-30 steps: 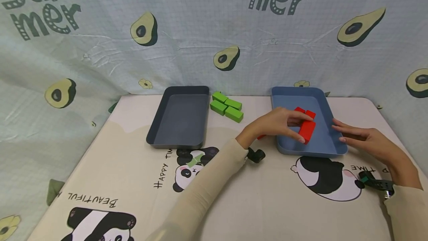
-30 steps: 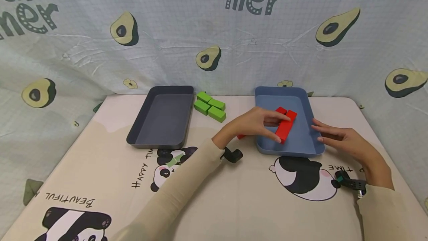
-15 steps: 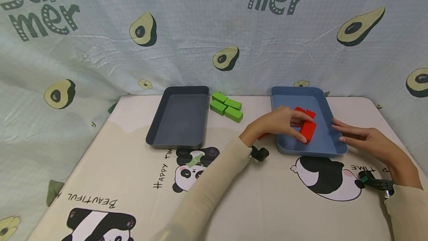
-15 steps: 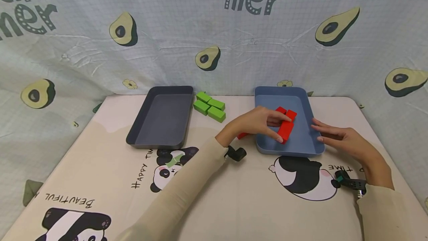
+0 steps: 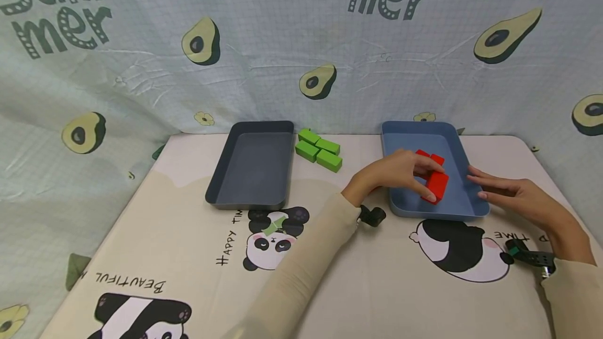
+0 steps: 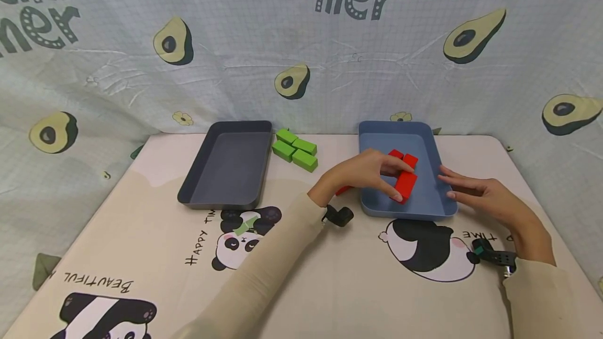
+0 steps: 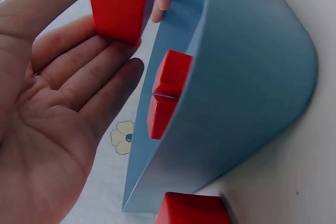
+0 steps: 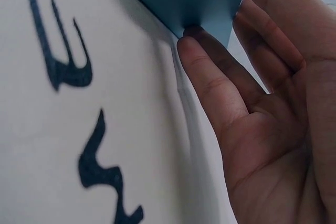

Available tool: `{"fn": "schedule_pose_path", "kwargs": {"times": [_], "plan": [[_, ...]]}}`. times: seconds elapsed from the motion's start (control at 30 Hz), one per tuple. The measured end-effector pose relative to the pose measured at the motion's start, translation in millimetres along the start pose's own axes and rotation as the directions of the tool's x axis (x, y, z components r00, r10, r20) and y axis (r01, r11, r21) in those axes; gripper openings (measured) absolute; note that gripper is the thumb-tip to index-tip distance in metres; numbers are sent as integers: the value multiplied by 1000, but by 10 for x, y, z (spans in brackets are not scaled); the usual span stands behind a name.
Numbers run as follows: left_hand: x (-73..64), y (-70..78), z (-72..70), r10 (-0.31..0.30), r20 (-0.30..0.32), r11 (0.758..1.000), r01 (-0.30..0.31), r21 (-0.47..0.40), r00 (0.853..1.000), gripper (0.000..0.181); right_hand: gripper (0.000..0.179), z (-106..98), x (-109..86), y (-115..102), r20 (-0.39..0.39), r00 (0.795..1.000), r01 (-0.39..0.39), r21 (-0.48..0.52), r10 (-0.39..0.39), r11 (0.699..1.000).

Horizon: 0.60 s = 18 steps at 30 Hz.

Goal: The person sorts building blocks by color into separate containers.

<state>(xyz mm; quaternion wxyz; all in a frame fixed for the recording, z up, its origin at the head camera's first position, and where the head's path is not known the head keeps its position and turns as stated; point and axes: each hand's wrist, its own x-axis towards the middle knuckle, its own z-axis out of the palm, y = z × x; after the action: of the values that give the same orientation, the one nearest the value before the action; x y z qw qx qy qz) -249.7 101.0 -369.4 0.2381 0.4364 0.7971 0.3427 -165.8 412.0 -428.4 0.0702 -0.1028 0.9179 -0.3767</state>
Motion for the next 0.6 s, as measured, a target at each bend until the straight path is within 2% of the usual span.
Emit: {"fn": "schedule_pose_path", "kwargs": {"times": [0.17,0.27,0.4,0.5,0.6], "plan": [[68,67,27,-22,-1,1000,22,20,1000,63,51,-12,-8,15,0,1000,0,11,0,1000],[103,100,33,-3,3,1000,3,23,1000,61,52,-11,-1,8,-1,1000,-3,37,3,999],[103,95,40,12,-1,1000,-12,-13,1000,59,51,0,13,-1,-4,1000,-18,50,18,999],[86,69,42,-9,3,999,9,-53,1000,59,52,3,10,0,0,1000,-28,55,28,998],[62,42,34,-40,0,995,40,-96,999,59,51,4,5,6,-2,1000,-2,24,3,1000]]}}
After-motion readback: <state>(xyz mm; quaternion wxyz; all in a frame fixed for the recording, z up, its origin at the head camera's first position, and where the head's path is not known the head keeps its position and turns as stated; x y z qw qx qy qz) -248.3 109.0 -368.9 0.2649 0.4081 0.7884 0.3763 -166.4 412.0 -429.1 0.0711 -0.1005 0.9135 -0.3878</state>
